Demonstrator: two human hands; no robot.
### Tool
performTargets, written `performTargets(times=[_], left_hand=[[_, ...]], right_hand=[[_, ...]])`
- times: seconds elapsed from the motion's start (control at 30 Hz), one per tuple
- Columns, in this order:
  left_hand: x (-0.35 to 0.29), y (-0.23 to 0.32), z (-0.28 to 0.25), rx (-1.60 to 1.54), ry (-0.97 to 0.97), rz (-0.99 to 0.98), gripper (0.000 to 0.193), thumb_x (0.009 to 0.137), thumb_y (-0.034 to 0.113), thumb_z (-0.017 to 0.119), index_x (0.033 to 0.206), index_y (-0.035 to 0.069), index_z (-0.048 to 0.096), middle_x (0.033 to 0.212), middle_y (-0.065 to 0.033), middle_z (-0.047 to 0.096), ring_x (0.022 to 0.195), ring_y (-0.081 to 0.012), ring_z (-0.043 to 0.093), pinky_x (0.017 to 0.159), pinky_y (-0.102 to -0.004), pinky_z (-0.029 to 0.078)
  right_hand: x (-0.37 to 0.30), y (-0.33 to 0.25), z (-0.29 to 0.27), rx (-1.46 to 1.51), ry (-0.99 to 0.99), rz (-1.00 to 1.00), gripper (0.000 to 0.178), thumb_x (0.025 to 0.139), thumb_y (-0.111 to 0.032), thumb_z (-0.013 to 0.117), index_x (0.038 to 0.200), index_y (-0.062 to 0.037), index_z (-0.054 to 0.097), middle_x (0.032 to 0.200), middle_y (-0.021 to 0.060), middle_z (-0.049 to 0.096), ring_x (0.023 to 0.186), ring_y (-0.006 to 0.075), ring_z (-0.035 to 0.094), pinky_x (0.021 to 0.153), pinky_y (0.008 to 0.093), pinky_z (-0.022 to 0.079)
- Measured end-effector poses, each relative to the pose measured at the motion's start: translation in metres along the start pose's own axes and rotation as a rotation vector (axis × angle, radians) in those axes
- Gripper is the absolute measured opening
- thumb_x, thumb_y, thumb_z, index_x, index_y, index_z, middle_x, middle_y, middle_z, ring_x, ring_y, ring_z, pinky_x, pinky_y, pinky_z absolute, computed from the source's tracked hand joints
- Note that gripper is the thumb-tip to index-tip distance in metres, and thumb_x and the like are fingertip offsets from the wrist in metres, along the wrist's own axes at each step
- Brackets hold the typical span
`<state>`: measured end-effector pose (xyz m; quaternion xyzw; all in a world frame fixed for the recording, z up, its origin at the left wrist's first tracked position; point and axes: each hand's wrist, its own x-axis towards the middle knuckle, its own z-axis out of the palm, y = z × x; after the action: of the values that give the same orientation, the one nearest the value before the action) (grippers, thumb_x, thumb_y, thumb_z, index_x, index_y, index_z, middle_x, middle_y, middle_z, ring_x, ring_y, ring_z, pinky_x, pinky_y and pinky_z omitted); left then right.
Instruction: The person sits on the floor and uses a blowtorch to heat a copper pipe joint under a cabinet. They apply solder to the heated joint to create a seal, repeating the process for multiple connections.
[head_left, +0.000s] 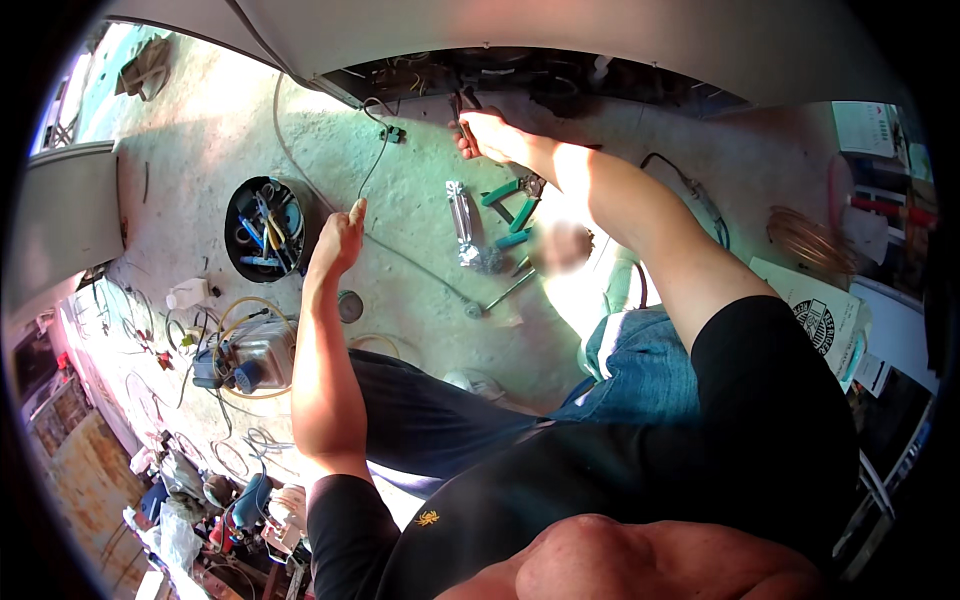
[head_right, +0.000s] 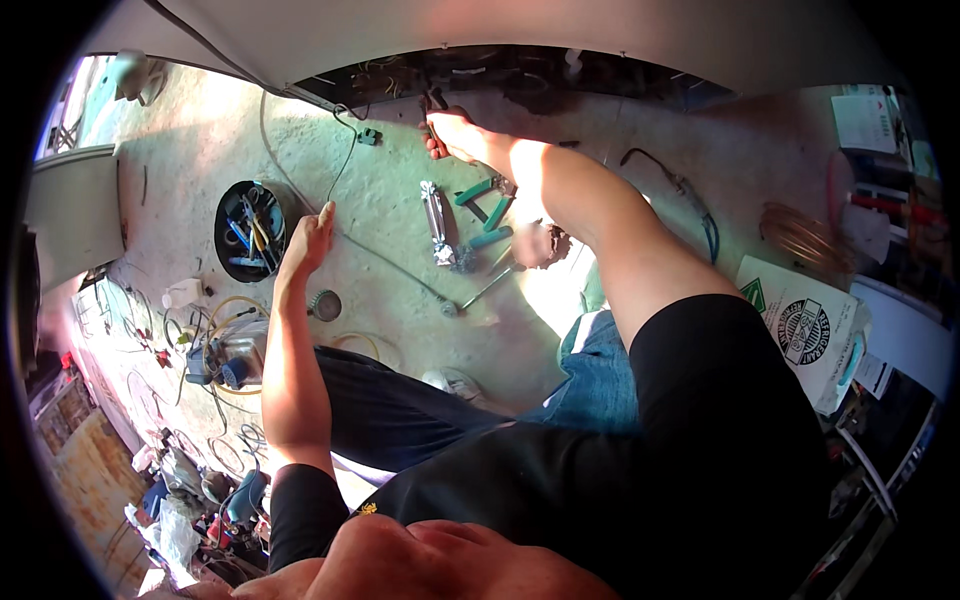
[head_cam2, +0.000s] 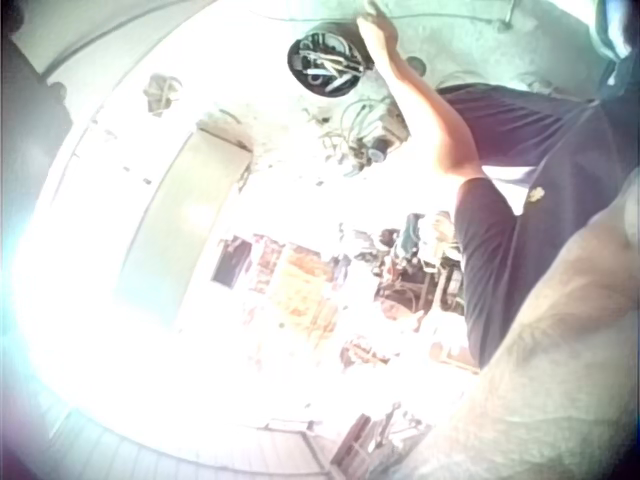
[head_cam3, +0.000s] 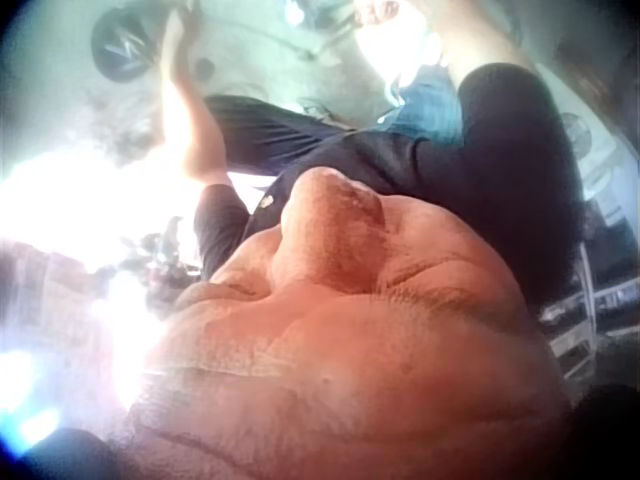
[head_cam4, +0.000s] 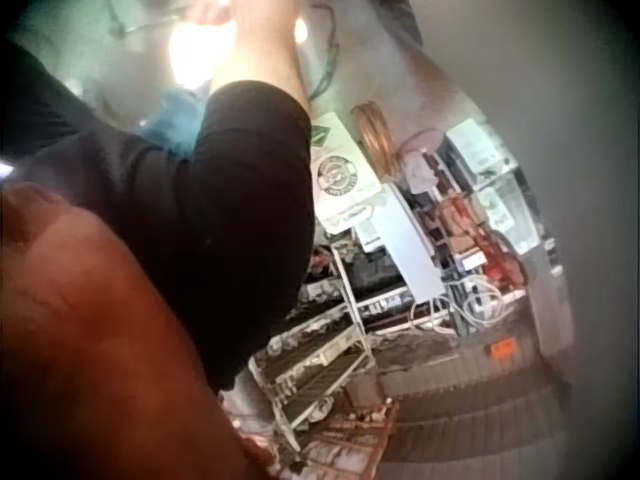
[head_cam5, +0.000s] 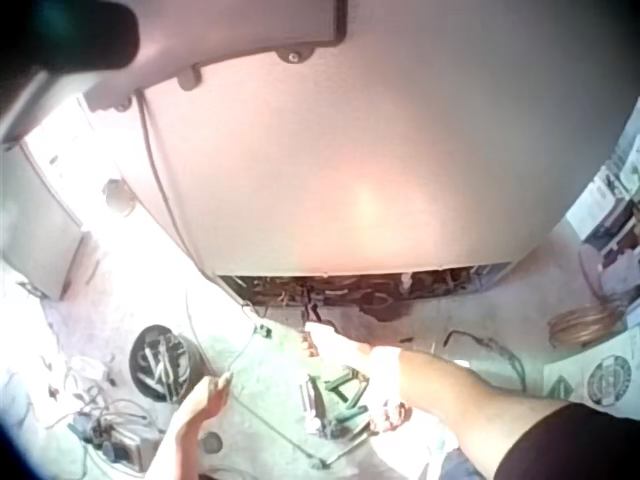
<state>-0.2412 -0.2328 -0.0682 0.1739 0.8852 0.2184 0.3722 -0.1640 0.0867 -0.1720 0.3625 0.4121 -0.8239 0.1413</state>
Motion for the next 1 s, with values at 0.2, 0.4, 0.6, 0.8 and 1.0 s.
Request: performTargets(times=[0.2, 0.4, 0.6, 0.8, 1.0], left_hand=[[0.002, -0.012, 0.013, -0.216, -0.127, -0.052, 0.068, 0.103, 0.055, 0.039, 0.055, 0.007, 0.04, 0.05, -0.0029, 0.038, 0.048, -0.0161, 0.036, 0.05, -0.0378, 0.032], [-0.011, 0.01, 0.011, -0.295, -0.147, -0.061, 0.066, 0.103, 0.054, 0.039, 0.054, 0.011, 0.037, 0.05, 0.0016, 0.036, 0.046, -0.0118, 0.031, 0.047, -0.0337, 0.027], [-0.007, 0.005, 0.007, -0.211, -0.121, -0.074, 0.067, 0.103, 0.055, 0.039, 0.054, 0.009, 0.039, 0.051, 0.0001, 0.039, 0.048, -0.0136, 0.035, 0.05, -0.0356, 0.03], [-0.007, 0.008, 0.006, -0.192, -0.105, -0.05, 0.067, 0.103, 0.055, 0.038, 0.055, 0.008, 0.038, 0.052, -0.0009, 0.04, 0.05, -0.0141, 0.035, 0.052, -0.0359, 0.032], [-0.006, 0.002, 0.012, -0.214, -0.135, -0.084, 0.067, 0.103, 0.055, 0.038, 0.056, 0.007, 0.039, 0.052, -0.0011, 0.04, 0.05, -0.0137, 0.035, 0.051, -0.0357, 0.031]], right_hand=[[-0.004, -0.01, -0.015, -0.155, 0.003, -0.017, 0.026, 0.098, -0.023, 0.045, 0.104, -0.0007, 0.058, 0.079, 0.0088, 0.059, 0.061, 0.0174, 0.057, 0.055, 0.0359, 0.052], [-0.003, -0.016, -0.016, 0.006, -0.073, 0.063, 0.022, 0.093, -0.019, 0.053, 0.104, -0.0001, 0.058, 0.078, 0.0105, 0.061, 0.065, 0.0211, 0.061, 0.061, 0.0394, 0.056], [-0.01, -0.008, 0.003, 0.277, -0.197, 0.15, 0.018, 0.09, -0.017, 0.057, 0.101, -0.0028, 0.054, 0.084, 0.0158, 0.067, 0.074, 0.028, 0.067, 0.079, 0.0461, 0.059], [0.004, 0.0, -0.008, 0.29, -0.199, 0.194, 0.023, 0.099, -0.03, 0.046, 0.1, -0.007, 0.05, 0.071, 0.0025, 0.042, 0.054, 0.0136, 0.038, 0.049, 0.0302, 0.034], [0.005, 0.003, -0.021, 0.211, -0.197, 0.158, 0.022, 0.099, -0.028, 0.046, 0.1, -0.0064, 0.05, 0.07, 0.0022, 0.043, 0.054, 0.011, 0.039, 0.048, 0.0286, 0.035]])
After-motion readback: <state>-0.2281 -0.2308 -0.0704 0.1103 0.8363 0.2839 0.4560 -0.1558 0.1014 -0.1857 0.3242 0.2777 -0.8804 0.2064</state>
